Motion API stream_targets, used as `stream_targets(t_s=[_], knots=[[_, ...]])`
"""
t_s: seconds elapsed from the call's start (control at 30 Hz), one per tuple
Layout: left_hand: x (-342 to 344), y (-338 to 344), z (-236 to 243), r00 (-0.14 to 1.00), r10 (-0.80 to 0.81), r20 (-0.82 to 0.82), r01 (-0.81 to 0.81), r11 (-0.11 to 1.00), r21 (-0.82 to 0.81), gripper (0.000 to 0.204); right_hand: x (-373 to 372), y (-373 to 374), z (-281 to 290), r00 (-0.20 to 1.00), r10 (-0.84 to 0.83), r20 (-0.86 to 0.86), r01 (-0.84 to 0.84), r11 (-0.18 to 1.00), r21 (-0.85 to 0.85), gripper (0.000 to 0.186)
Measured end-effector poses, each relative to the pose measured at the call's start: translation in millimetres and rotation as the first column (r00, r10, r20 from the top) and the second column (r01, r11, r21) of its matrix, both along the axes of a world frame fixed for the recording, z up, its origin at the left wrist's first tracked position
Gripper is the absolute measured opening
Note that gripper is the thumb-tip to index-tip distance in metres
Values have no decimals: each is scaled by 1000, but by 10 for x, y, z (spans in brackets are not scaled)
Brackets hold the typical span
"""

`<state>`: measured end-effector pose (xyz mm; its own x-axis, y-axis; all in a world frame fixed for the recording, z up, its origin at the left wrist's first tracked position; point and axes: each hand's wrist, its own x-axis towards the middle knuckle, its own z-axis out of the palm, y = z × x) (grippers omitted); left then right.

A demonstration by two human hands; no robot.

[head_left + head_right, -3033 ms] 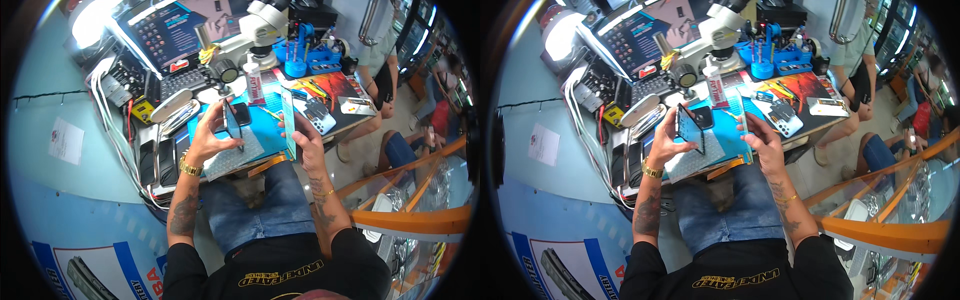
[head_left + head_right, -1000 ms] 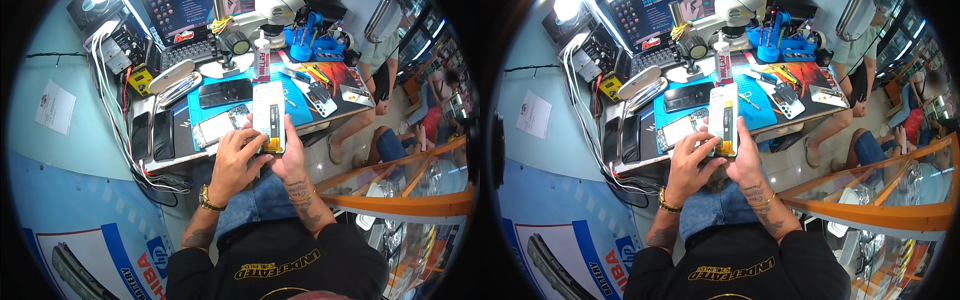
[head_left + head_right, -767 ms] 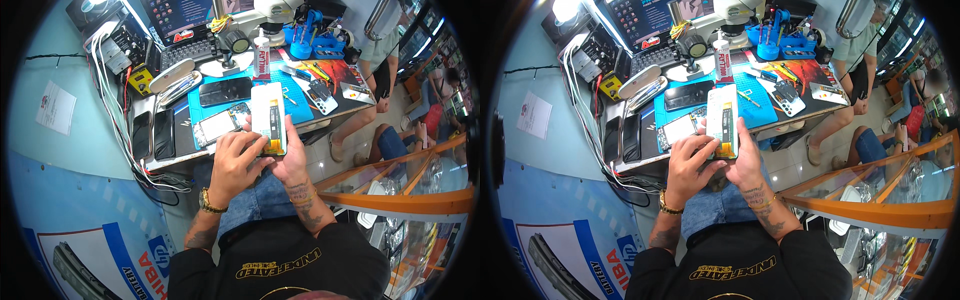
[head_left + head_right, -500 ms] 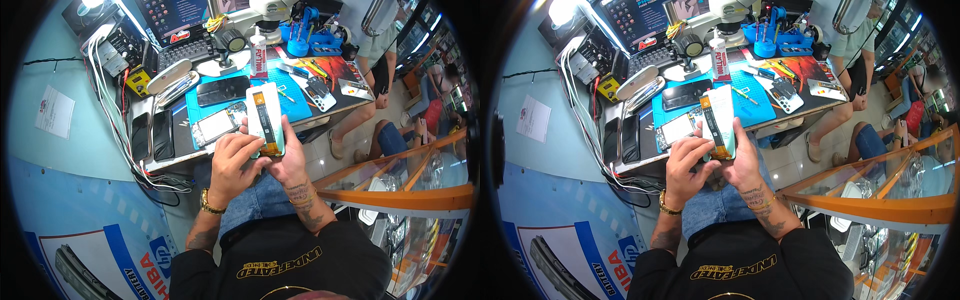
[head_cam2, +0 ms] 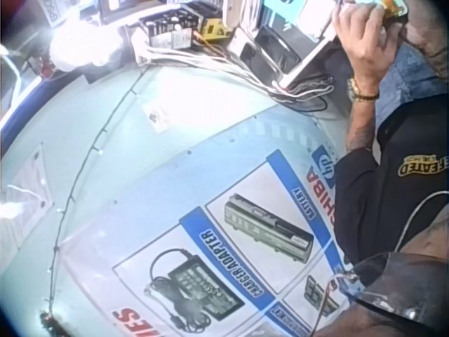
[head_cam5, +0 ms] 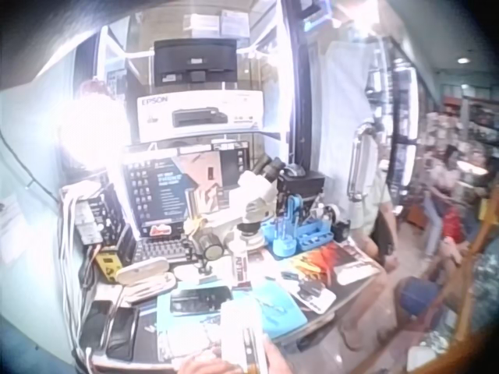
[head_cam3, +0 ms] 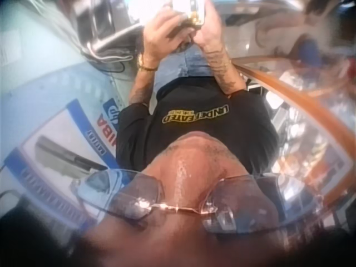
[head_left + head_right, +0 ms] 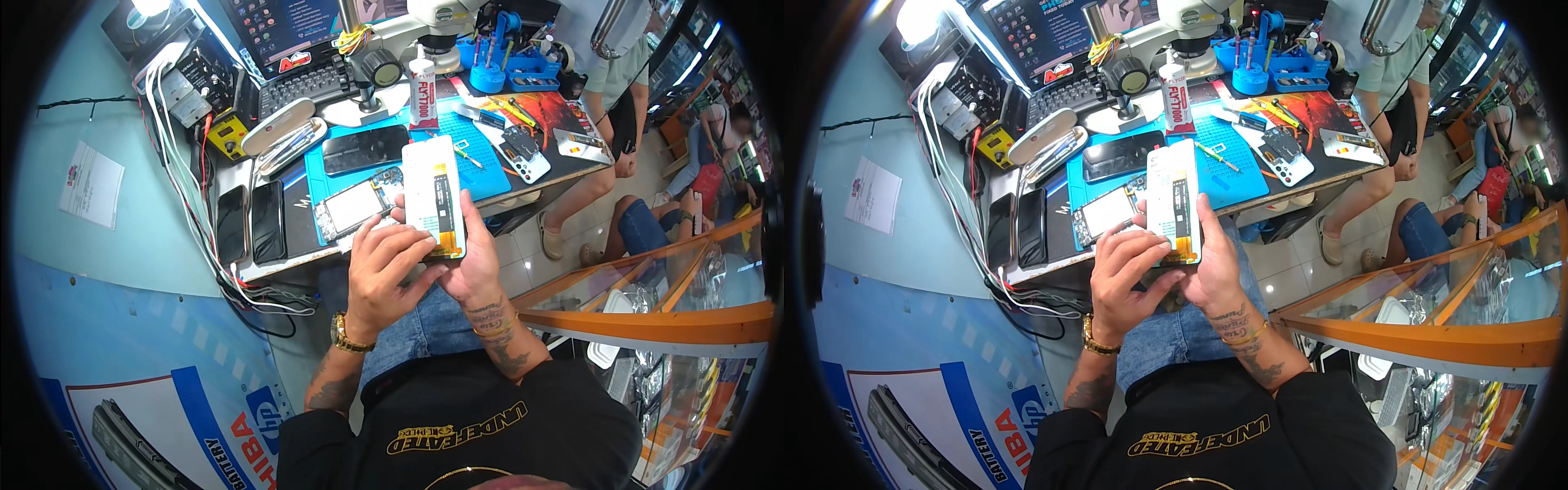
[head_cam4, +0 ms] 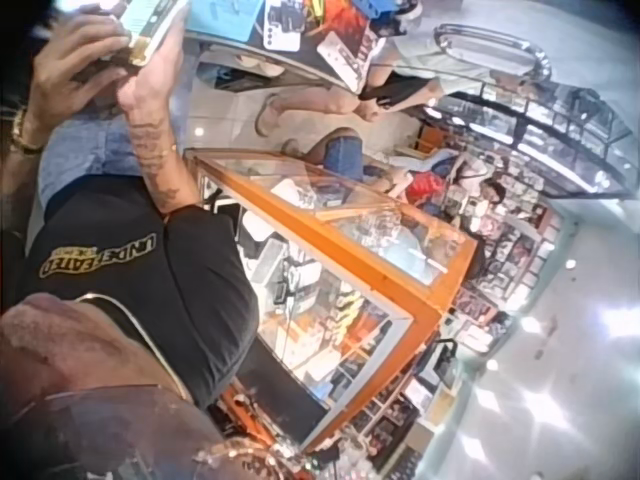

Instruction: The person replaces a component on a mobile phone by hand. They hold a new screen component, place it onto the internal chassis of a disassembled phone, and press the parts together to secure them.

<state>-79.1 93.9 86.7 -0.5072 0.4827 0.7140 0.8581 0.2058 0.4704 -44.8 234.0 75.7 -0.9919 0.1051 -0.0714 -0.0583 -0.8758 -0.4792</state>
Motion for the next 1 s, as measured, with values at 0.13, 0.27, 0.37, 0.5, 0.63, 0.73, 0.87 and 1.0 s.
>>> stream_targets(t_s=[0.13,0.27,0.37,0.5,0.63,0.73,0.87,1.0], knots=[[0,27,-115,998,22,-53,-21,999,25,35,9,2,2,1000,-1,-19,1,1000,10,69],[3,25,-137,999,22,-43,-21,999,31,34,15,-12,34,1000,-21,-19,20,997,-74,63],[2,24,-159,999,18,-45,-17,1000,22,34,19,-7,-5,999,-24,-28,21,997,-79,63],[8,32,-158,1000,19,-12,-18,999,41,33,23,-4,-13,999,-24,-45,22,998,-62,62],[-21,5,-166,997,-25,75,19,996,86,35,68,48,25,997,54,-59,-56,998,-34,58],[-73,-44,-174,991,-75,110,66,994,84,49,143,136,21,996,68,-52,-67,997,29,55],[-298,-171,5,994,-8,111,15,998,-67,74,151,330,19,992,50,-112,-33,989,146,62],[-838,-337,112,979,204,-8,-183,861,-476,67,91,492,78,996,30,-79,-12,976,218,65]])
